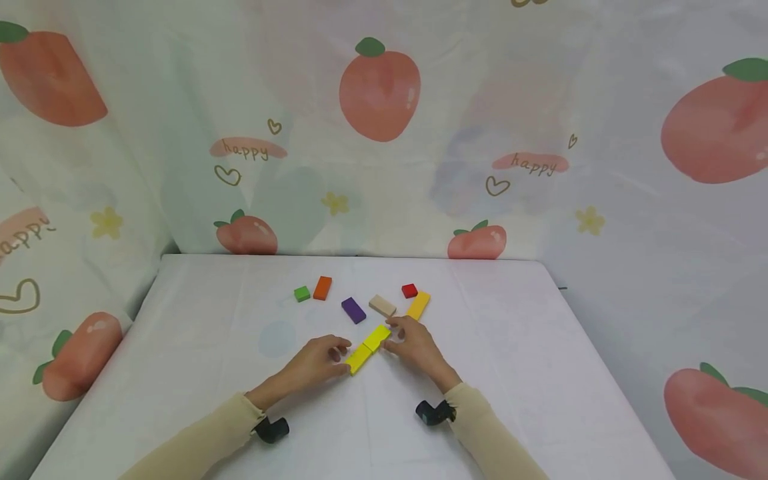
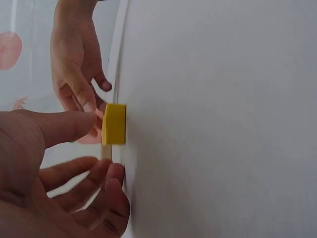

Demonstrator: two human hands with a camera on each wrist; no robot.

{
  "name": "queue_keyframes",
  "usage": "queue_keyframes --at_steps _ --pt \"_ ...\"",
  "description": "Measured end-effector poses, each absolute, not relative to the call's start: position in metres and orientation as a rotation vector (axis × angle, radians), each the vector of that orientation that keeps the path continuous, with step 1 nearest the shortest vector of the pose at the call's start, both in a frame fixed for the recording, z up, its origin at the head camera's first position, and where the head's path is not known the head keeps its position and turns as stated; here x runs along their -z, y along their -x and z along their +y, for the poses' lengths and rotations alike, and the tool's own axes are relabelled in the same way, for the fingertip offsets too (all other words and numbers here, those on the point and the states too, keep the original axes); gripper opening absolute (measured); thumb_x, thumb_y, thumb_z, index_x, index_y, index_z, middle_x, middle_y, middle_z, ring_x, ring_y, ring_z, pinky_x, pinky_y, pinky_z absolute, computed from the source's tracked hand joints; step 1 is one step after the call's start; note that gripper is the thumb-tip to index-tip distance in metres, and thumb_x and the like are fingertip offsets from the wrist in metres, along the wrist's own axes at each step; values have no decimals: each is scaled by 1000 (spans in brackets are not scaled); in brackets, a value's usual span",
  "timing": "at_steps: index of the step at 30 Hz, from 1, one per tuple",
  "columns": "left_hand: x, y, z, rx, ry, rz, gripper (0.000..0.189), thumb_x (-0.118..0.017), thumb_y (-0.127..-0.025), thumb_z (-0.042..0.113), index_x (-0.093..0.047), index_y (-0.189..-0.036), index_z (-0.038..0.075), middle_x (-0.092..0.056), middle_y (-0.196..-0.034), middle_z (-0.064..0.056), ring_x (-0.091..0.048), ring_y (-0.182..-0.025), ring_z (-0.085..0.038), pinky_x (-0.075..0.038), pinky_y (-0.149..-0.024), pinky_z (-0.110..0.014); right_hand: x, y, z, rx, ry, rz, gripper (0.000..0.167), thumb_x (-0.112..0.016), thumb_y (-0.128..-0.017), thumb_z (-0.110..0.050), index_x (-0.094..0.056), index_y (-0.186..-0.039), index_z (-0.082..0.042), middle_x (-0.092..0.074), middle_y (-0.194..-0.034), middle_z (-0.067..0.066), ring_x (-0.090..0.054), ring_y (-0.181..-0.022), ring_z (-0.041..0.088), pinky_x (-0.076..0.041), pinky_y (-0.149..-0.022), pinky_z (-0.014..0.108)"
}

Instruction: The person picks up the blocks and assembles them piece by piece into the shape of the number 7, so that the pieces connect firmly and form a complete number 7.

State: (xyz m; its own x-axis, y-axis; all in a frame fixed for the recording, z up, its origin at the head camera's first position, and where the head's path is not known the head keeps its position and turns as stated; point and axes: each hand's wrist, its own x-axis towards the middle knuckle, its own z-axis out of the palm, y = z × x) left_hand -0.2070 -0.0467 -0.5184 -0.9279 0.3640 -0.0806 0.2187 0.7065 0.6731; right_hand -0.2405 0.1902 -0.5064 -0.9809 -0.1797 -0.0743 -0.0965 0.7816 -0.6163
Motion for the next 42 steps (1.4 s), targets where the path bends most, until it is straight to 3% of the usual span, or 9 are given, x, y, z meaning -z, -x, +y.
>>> queue_keyframes --at_steps 6,11,16,26,42 --pt "520 210 -57 -1005 -584 2669 43 -76 -85 18 -64 -127 12 -67 -107 3 -60 -94 -10 -54 -86 -27 511 239 184 998 112 2838 44 -77 -84 -25 -65 -125 -13 -66 -113 4 -51 -85 17 -43 -69 26" --pt "524 213 -58 -1027 -583 2647 43 -76 -86 21 -65 -126 12 -69 -113 1 -63 -103 -12 -54 -93 -30 515 241 180 990 76 2839 42 -78 -84 -27 -67 -122 -13 -65 -107 3 -50 -84 17 -42 -68 26" --pt "529 216 -57 -1021 -590 2657 40 -77 -85 22 -68 -123 14 -68 -110 4 -62 -100 -11 -54 -92 -30 516 241 179 963 67 2831 43 -78 -83 -29 -67 -122 -13 -62 -101 3 -50 -83 18 -42 -67 26" --pt "531 219 -53 -986 -619 2680 37 -78 -84 24 -71 -119 17 -66 -101 8 -57 -92 -7 -52 -85 -25 514 242 180 964 124 2846 42 -77 -84 -26 -67 -123 -13 -62 -101 2 -50 -86 18 -43 -71 28" --pt "523 216 -41 -891 -662 2680 45 -77 -84 30 -66 -125 14 -66 -107 6 -57 -95 -7 -51 -89 -27 516 246 185 1018 103 2801 38 -76 -85 -24 -67 -122 -19 -64 -106 1 -52 -95 20 -48 -81 32"
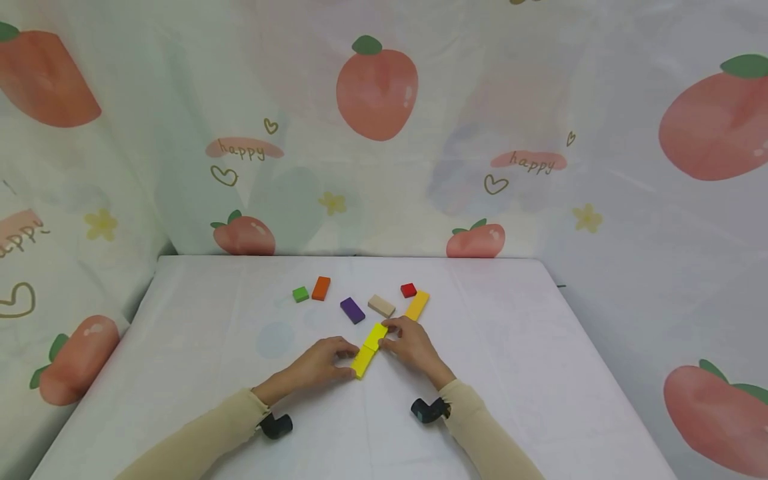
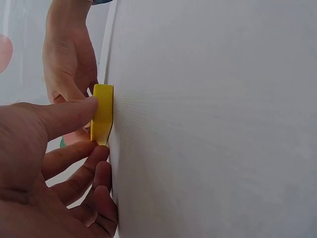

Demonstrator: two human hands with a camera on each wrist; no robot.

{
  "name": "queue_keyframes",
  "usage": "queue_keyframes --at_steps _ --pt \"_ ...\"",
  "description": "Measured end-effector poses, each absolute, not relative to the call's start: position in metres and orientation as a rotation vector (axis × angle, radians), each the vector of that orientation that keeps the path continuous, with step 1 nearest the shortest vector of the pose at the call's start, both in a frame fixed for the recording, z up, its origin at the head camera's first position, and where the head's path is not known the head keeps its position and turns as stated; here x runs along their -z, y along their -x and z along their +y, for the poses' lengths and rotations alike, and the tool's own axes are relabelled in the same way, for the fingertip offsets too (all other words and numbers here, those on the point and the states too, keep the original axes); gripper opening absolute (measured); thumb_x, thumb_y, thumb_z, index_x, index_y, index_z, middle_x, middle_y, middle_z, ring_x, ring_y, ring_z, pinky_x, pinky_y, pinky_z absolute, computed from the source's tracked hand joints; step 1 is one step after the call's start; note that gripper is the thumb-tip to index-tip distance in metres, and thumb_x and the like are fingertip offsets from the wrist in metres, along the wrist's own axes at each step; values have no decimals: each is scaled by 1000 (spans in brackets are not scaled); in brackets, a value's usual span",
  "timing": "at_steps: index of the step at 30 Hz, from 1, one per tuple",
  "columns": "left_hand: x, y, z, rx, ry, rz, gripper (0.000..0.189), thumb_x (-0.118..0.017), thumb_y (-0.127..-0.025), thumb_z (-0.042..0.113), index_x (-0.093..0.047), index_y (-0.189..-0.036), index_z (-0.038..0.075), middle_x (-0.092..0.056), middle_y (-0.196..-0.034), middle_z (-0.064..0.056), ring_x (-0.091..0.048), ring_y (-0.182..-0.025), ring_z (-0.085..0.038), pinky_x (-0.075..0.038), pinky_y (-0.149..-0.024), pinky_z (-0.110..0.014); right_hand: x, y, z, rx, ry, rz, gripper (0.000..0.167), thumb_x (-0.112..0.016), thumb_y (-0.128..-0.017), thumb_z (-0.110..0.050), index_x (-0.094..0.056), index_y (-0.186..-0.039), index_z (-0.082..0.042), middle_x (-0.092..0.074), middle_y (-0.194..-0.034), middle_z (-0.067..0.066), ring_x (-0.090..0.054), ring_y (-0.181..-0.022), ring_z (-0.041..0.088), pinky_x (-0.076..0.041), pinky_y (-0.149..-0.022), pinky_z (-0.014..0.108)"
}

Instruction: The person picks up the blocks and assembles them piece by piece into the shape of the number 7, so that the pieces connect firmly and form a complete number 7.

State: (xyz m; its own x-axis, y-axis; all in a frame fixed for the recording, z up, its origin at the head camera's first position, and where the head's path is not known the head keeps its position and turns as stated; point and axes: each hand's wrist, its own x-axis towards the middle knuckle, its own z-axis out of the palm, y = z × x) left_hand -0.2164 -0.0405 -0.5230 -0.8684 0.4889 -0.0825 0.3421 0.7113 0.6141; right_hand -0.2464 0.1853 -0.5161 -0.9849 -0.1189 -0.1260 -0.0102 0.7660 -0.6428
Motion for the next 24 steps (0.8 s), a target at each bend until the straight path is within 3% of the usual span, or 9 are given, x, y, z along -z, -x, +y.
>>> queue_keyframes --at_steps 24 --pt "521 216 -35 -828 -663 2707 51 -78 -83 36 -65 -127 15 -63 -102 7 -54 -91 -6 -51 -86 -26 520 248 187 996 179 2829 39 -76 -85 -24 -68 -123 -18 -65 -111 1 -56 -100 20 -51 -92 40"
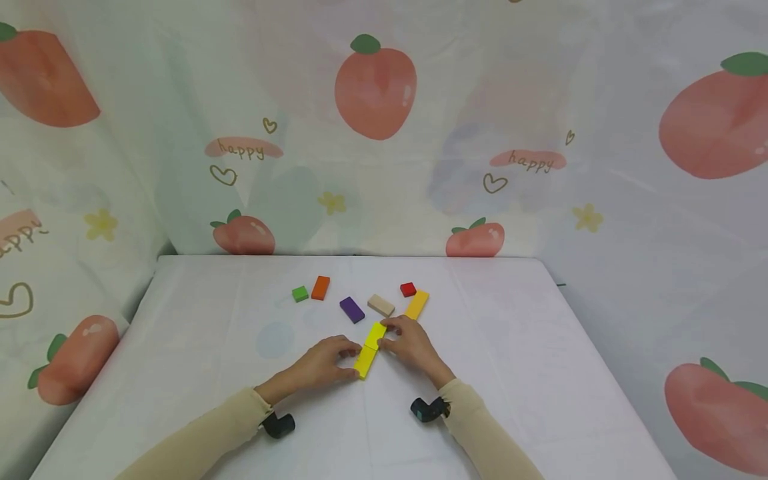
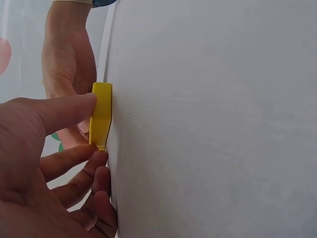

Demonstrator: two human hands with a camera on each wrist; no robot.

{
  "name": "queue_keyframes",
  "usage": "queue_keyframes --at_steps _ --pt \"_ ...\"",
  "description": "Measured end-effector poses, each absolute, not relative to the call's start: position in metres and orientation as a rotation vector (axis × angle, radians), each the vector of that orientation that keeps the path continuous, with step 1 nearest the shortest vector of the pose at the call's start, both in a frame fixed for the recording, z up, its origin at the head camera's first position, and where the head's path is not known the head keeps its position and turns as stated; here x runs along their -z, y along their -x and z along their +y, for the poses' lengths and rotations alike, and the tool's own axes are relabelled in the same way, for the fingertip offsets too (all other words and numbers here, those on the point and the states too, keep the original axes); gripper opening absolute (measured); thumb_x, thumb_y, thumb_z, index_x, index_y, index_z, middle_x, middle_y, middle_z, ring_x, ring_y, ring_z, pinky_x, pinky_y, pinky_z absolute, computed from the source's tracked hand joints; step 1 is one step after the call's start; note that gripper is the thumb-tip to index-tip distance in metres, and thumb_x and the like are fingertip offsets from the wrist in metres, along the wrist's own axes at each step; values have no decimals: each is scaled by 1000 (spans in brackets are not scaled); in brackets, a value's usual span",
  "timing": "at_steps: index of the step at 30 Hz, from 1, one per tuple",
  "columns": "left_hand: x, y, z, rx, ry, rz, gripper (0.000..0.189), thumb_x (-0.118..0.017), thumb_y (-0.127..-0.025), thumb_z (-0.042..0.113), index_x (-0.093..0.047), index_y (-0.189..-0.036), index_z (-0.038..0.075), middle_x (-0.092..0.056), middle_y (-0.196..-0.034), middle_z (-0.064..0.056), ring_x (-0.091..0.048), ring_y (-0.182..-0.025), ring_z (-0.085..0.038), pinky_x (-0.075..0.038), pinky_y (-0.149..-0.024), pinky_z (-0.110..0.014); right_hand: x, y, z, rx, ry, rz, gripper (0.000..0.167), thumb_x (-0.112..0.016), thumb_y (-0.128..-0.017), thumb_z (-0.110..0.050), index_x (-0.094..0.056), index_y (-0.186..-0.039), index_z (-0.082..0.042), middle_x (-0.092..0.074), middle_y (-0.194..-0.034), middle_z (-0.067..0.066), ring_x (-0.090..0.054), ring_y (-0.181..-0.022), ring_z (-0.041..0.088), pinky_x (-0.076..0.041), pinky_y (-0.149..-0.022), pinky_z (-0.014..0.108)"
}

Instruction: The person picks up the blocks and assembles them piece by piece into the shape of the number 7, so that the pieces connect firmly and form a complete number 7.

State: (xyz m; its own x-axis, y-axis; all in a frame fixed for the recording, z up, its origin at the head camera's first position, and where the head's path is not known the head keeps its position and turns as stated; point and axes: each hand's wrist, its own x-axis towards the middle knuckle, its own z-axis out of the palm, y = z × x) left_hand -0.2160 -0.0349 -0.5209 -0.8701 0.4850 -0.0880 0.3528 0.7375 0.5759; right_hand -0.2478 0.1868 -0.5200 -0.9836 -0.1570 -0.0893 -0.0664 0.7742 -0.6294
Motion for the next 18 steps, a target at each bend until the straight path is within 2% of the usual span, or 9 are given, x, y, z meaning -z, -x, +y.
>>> queue_keyframes --at_steps 9,18 --pt "521 216 -33 -800 -668 2697 54 -80 -80 38 -65 -128 16 -63 -102 7 -52 -91 -6 -50 -84 -24 522 247 188 996 173 2822 40 -76 -85 -25 -68 -123 -18 -65 -113 1 -55 -101 19 -51 -93 41" --pt "520 222 -31 -829 -631 2671 54 -75 -85 40 -61 -132 18 -64 -107 6 -54 -96 -8 -51 -90 -28 524 249 191 1016 218 2816 40 -76 -85 -25 -68 -123 -19 -65 -114 1 -56 -102 20 -50 -93 42"
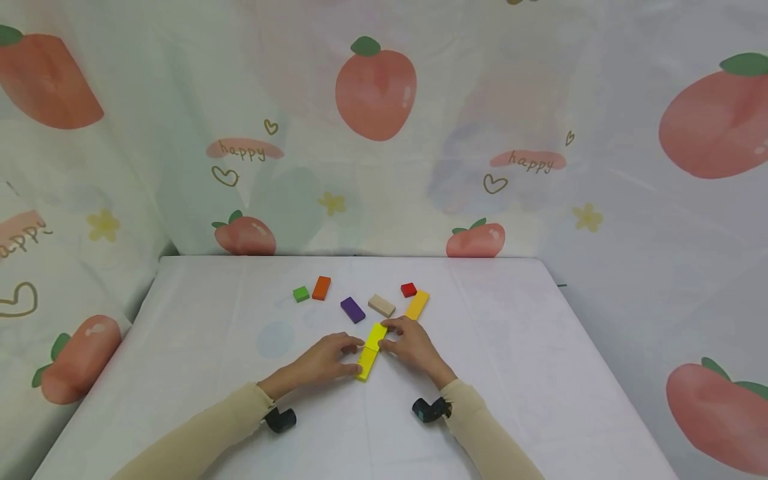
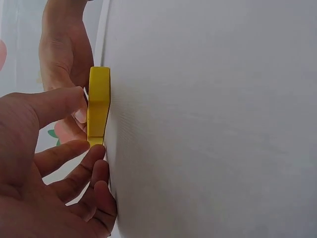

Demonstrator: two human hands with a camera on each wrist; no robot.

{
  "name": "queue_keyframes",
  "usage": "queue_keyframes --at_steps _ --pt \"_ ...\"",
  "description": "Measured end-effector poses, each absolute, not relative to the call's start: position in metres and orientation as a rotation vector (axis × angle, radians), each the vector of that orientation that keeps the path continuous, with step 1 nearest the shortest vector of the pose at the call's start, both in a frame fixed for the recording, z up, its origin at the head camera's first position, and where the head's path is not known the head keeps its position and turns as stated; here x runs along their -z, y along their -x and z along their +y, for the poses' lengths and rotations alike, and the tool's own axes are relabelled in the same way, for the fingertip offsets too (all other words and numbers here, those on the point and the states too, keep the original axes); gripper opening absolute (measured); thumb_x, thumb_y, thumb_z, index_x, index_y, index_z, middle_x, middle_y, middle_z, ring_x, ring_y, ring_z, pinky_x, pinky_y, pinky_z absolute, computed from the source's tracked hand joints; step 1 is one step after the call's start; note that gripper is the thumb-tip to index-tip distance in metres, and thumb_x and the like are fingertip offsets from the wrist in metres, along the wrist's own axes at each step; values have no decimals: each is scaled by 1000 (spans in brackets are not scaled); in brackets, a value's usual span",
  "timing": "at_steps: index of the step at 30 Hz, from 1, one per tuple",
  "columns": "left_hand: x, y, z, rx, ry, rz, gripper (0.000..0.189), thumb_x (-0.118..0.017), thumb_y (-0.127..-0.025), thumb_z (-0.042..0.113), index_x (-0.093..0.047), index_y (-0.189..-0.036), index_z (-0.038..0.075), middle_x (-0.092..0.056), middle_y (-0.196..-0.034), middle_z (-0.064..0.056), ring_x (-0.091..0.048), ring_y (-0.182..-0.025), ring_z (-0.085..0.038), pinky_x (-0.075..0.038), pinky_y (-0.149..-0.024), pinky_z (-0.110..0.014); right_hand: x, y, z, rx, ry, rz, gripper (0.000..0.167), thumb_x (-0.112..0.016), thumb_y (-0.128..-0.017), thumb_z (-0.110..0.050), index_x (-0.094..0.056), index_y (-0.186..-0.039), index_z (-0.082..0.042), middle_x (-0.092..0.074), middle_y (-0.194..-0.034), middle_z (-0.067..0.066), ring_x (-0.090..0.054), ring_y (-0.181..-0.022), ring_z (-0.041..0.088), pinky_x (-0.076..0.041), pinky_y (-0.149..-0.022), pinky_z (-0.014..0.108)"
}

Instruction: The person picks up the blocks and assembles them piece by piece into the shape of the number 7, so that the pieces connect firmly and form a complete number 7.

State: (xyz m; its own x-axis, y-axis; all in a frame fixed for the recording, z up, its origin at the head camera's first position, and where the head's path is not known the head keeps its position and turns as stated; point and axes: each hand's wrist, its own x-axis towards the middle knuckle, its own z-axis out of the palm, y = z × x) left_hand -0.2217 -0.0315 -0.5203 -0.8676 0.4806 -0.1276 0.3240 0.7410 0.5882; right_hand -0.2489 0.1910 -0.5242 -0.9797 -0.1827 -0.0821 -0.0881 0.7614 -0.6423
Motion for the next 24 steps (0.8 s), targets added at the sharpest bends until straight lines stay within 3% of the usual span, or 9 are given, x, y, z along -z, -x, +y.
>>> queue_keyframes --at_steps 16,24 --pt "523 236 -21 -808 -637 2672 50 -70 -90 39 -59 -137 28 -62 -118 4 -54 -109 -13 -50 -92 -32 525 249 194 1027 234 2813 39 -75 -85 -25 -68 -123 -19 -65 -114 1 -56 -102 20 -50 -91 42" --pt "523 235 -22 -838 -621 2651 47 -70 -90 39 -61 -134 28 -60 -122 2 -53 -112 -15 -50 -94 -34 525 248 194 1005 242 2816 41 -76 -85 -24 -67 -125 -19 -64 -113 1 -54 -101 19 -49 -92 41"
